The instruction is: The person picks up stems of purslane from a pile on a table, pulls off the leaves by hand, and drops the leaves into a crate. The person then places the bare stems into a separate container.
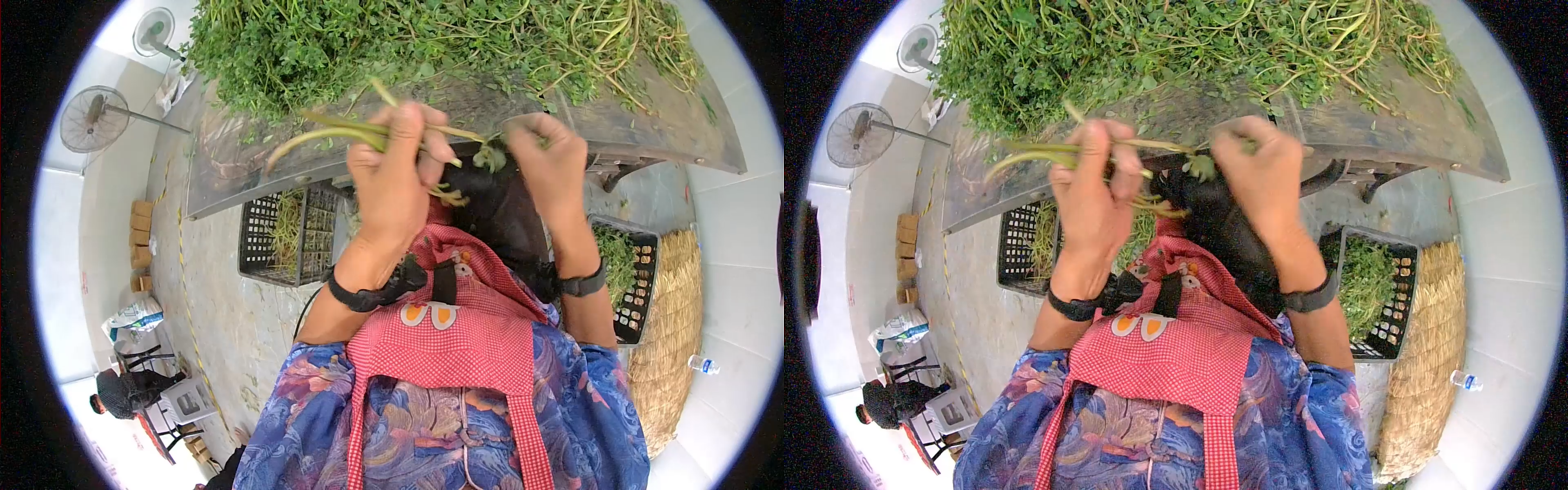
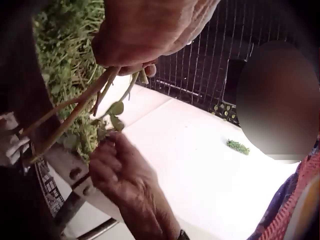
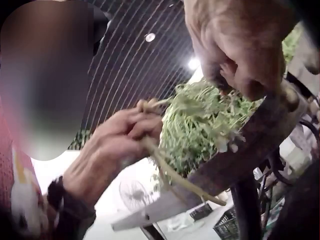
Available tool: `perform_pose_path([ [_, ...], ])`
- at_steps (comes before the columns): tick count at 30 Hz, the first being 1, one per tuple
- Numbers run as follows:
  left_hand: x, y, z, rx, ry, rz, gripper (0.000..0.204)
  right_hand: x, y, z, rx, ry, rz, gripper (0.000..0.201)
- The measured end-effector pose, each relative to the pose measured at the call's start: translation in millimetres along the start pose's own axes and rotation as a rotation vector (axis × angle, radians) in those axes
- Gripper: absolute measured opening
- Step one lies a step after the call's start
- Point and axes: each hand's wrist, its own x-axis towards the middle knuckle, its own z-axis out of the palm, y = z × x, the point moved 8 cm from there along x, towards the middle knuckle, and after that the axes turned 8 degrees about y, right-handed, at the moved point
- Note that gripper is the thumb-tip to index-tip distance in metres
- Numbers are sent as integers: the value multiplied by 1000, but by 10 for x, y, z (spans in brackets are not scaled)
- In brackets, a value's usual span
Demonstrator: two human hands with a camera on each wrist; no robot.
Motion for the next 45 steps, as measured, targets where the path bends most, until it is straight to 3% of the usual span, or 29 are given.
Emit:
perform_pose_path([
  [1,9,116,-20,-8,33,6,28,-40,330,-4,291,-35,458,9],
  [2,37,165,-50,-9,36,12,28,-19,356,-85,291,-41,455,9],
  [4,98,148,-47,-164,-31,-118,27,-40,169,37,1094,-309,484,15],
  [5,108,96,-87,-201,-13,-178,28,-71,138,60,1108,-372,469,19],
  [6,123,94,-103,-201,-19,-176,28,-72,140,72,1109,-371,463,19],
  [8,95,-30,-101,-327,-22,-344,28,-129,102,197,1072,-449,477,22],
  [9,87,-38,-111,-327,-20,-342,28,-159,166,254,1015,-412,560,29],
  [11,50,-78,-59,-324,-92,-407,29,-235,254,403,920,-452,560,33],
  [12,60,-75,-69,-322,-90,-400,29,-270,310,462,825,-483,560,37],
  [13,71,-68,-82,-300,-90,-381,29,-354,218,535,743,-637,496,42],
  [16,81,-74,-114,-242,-88,-350,31,-579,90,556,654,-702,558,43],
  [22,74,-116,-132,-168,-141,-385,42,-651,56,522,639,-761,529,34],
  [25,23,-93,-5,-247,-285,-414,60,-601,137,480,692,-576,643,25],
  [28,8,-74,39,-270,-336,-423,62,-552,87,481,849,-622,635,23],
  [32,12,-99,23,-228,-316,-418,66,-584,86,476,863,-589,681,22],
  [35,7,-82,13,-254,-309,-397,57,-605,170,491,811,-611,692,22],
  [37,23,-54,-146,40,-125,-299,43,-651,215,538,789,-634,696,21],
  [40,33,-4,-303,115,-59,-223,34,-752,266,559,628,-594,720,19],
  [45,-43,53,-465,227,-40,-128,37,-896,351,728,523,-691,702,17],
])
